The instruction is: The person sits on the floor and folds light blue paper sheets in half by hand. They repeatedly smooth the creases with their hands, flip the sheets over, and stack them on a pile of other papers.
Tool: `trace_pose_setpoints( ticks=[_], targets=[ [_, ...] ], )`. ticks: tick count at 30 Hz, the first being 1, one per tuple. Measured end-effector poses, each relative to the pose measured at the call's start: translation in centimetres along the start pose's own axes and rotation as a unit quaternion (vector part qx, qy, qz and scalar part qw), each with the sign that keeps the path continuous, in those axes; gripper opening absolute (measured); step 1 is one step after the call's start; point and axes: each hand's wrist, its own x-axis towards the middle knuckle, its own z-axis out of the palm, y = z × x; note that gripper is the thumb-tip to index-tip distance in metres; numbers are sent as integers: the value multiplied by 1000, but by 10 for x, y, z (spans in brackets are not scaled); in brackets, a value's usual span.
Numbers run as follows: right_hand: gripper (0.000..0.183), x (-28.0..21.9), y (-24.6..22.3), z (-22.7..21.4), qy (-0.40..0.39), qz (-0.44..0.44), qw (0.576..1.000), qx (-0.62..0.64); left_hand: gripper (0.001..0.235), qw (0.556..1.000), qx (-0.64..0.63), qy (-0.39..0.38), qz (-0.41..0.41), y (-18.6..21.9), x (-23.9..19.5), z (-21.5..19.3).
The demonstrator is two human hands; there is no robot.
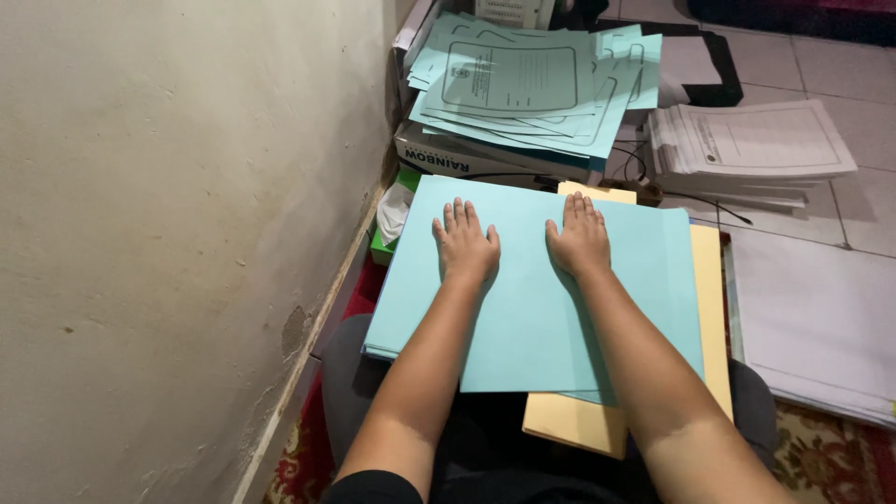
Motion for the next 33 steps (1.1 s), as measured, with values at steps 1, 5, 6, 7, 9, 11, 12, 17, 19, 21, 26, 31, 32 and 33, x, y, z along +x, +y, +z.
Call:
trace_pose_setpoints(
  ticks=[1, 5, 6, 7, 9, 11, 12, 17, 19, 21, 26, 31, 32, 33],
  targets=[
    [78, -9, 5, -5, 0, 3, 1000, 0, 72, 1000, 0, -1, 2, 0, -11, -8],
    [74, -57, 24, -18, -19, -56, 998, -17, 69, 999, -5, -18, 34, -6, -53, -18],
    [73, -76, 29, -19, -28, -73, 997, -25, 68, 999, -9, -22, 49, -10, -68, -14],
    [73, -95, 32, -21, -33, -70, 997, -25, 68, 998, -9, -28, 48, -15, -81, -7],
    [74, -132, 37, -25, -32, -97, 994, -38, 69, 995, -7, -4, 98, -25, -107, 7],
    [74, -179, 35, -33, -37, -90, 994, -38, 69, 992, 0, -5, 125, -30, -147, 14],
    [74, -201, 34, -38, -38, -83, 995, -39, 69, 988, 7, -2, 154, -31, -164, 17],
    [75, -239, 43, -10, -37, -66, 994, -80, 64, 984, 9, -7, 177, -24, -216, 31],
    [76, -241, 31, 12, -32, -54, 992, -110, 64, 986, 3, -47, 160, -13, -218, 38],
    [76, -227, 11, 32, 27, -106, 992, -68, 60, 975, -23, -32, 219, 3, -201, 49],
    [78, -194, 18, 20, -5, -97, 992, -83, 63, 969, 34, -33, 243, -9, -128, 43],
    [84, -148, 42, 4, -59, -33, 994, -83, 62, 981, 63, 84, 162, -44, -33, 50],
    [84, -136, 41, 2, -59, -36, 995, -78, 64, 987, 55, 60, 140, -42, -18, 42],
    [84, -125, 41, -1, -59, -38, 995, -74, 66, 991, 47, 35, 117, -39, -4, 34]
  ],
)
